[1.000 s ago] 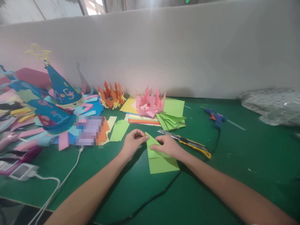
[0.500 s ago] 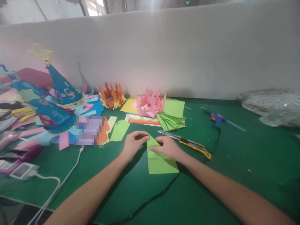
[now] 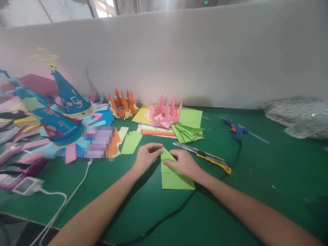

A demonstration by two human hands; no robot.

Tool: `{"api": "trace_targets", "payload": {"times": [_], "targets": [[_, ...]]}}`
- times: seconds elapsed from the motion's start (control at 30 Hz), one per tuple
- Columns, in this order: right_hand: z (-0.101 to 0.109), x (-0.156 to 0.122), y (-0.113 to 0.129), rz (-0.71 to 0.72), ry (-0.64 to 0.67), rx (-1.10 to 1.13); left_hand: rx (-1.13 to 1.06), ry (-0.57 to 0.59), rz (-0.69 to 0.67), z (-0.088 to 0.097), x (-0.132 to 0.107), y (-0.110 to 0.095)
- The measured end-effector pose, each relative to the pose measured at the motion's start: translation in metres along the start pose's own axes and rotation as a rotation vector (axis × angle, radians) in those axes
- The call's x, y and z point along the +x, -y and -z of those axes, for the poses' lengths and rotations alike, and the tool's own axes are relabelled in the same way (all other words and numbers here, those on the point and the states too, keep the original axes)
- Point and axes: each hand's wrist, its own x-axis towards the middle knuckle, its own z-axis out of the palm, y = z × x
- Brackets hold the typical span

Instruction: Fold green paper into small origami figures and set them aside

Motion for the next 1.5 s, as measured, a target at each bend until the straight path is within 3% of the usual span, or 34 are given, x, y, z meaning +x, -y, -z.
{"api": "trace_targets", "payload": {"times": [0.1,0.2,0.33,0.43,0.7,0.9,1.03,1.5], "targets": [[-0.001,-0.004,0.002,0.112,-0.088,-0.069,0.167,-0.006,-0.108,0.005,0.005,0.004],[-0.002,-0.005,-0.001,0.312,-0.128,-0.162,0.3,-0.019,-0.22,0.009,0.011,0.01],[-0.005,-0.003,-0.009,0.601,-0.04,-0.309,0.345,-0.022,-0.306,0.012,0.016,0.016],[-0.007,-0.001,-0.015,0.712,0.001,-0.348,0.411,-0.005,-0.355,0.013,0.018,0.017],[0.003,0.003,-0.016,0.776,0.051,-0.301,0.831,0.098,-0.569,0.023,0.008,0.013],[0.006,0.003,-0.017,0.757,0.022,-0.227,1.018,0.498,-0.427,0.039,-0.007,-0.006],[0.007,0.002,-0.016,0.759,0.015,-0.229,1.07,0.53,-0.36,0.04,-0.011,-0.013],[0.01,0.006,-0.017,0.881,0.021,-0.354,1.13,0.551,-0.37,0.039,-0.014,-0.008]]}}
